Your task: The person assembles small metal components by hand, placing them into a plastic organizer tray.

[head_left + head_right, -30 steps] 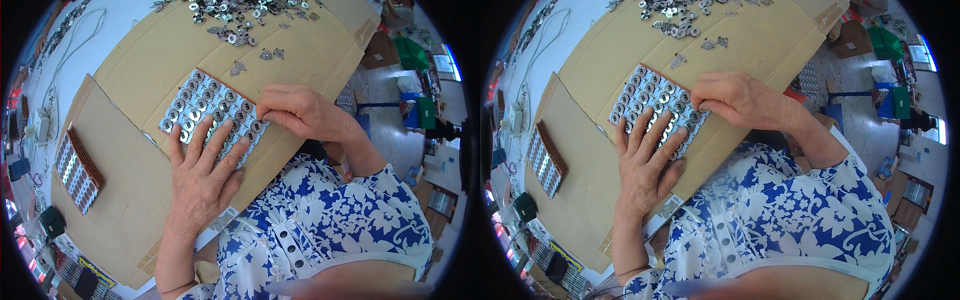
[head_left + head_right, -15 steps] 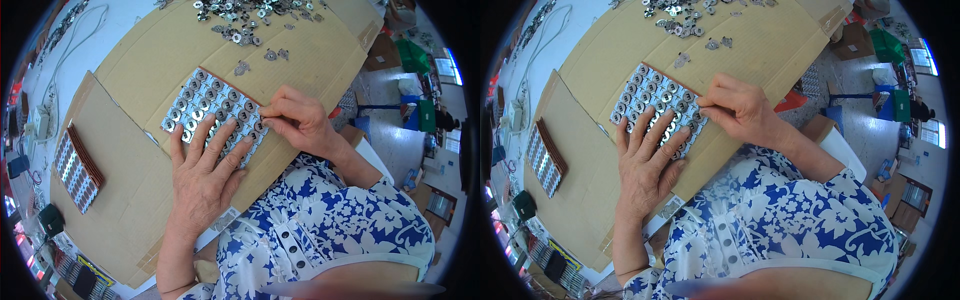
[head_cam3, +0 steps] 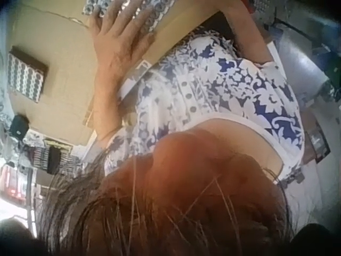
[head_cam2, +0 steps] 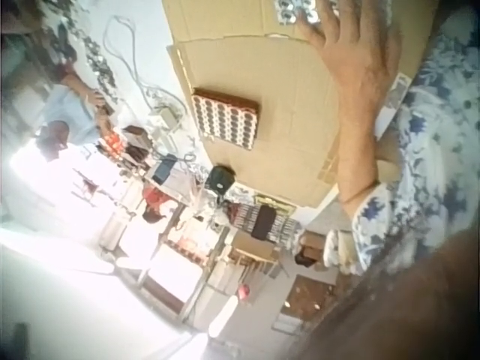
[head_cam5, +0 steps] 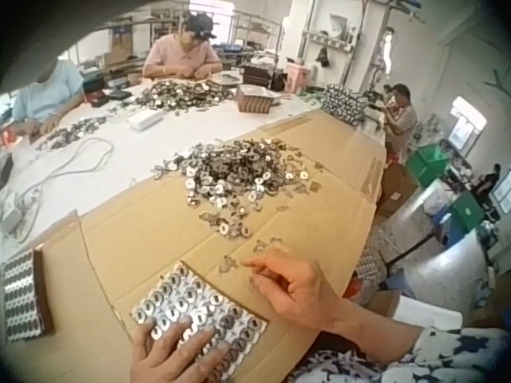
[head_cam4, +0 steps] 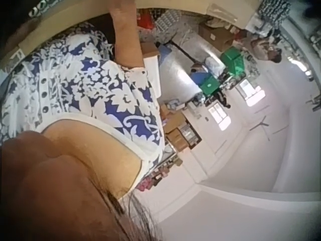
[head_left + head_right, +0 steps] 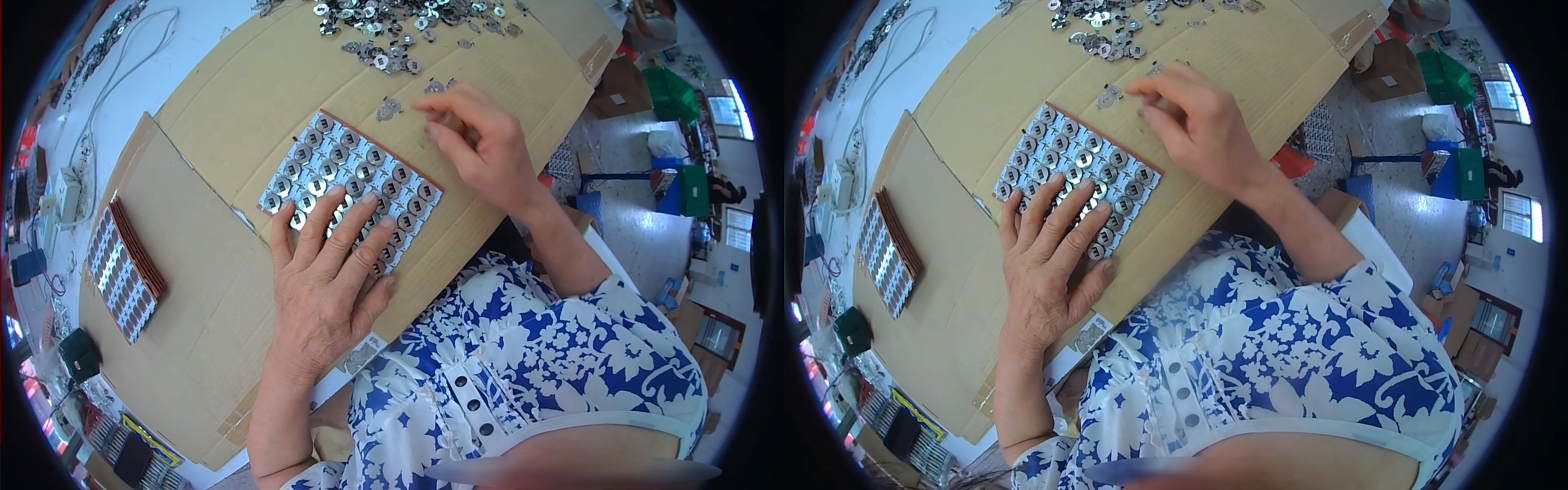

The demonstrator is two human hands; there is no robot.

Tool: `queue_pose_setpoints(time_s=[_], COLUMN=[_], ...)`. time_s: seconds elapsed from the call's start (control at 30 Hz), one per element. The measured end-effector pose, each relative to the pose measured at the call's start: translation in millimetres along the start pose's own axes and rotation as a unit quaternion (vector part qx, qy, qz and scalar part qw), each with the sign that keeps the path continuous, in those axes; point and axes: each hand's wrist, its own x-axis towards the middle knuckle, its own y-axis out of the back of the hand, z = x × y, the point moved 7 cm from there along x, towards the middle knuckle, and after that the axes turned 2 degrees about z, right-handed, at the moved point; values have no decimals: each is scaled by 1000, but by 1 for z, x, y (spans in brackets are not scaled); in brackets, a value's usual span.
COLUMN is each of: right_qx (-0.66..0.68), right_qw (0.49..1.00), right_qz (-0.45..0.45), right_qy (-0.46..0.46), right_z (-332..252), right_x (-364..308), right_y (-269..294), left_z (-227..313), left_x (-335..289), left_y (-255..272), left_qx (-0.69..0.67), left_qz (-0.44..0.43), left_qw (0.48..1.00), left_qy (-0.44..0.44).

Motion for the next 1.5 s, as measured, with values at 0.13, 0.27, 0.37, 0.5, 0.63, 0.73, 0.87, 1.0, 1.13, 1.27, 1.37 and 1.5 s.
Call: queue_pose_setpoints(time_s=[0.13, 0.27, 0.37, 0.5, 0.63, 0.73, 0.87, 1.0, 1.13, 1.27, 1.37, 1.5], right_qx=[-139, -159, -60, -58, 63, 239, 262, 263, 239, 313, 268, 115], right_qw=[976, 967, 998, 992, 988, 934, 950, 962, 957, 861, 868, 871], right_qz=[-25, 89, 27, 22, -87, -176, -155, -59, 122, 352, 311, 272], right_qy=[165, 179, -6, 111, -108, -199, -75, 51, -111, -191, -279, -394], right_z=[-9, -3, -5, -30, -21, -1, -19, -20, 44, 193, 308, 527], right_x=[28, 21, -3, -36, -37, -34, -37, -43, -75, -152, -178, -258], right_y=[-11, -2, 0, 0, -5, -16, -6, 19, 117, 206, 210, 213], left_z=[1, 1, -3, 1, 7, 17, 35, 22, -1, -30, -41, -55], left_x=[1, -1, -6, 1, 3, 3, -13, -37, -50, -51, -57, -50], left_y=[0, 3, 4, 7, 7, 11, 14, 25, 26, 32, 49, 72], left_qx=[6, 8, 4, -9, -12, 0, 55, 130, 175, 207, 241, 286], left_qz=[-4, 9, 16, 35, 52, 43, 67, 188, 183, 156, 179, 172], left_qw=[1000, 1000, 1000, 999, 997, 997, 989, 953, 947, 956, 950, 942], left_qy=[-6, -18, 0, -26, -58, -70, -120, -201, -196, -134, -91, -38])
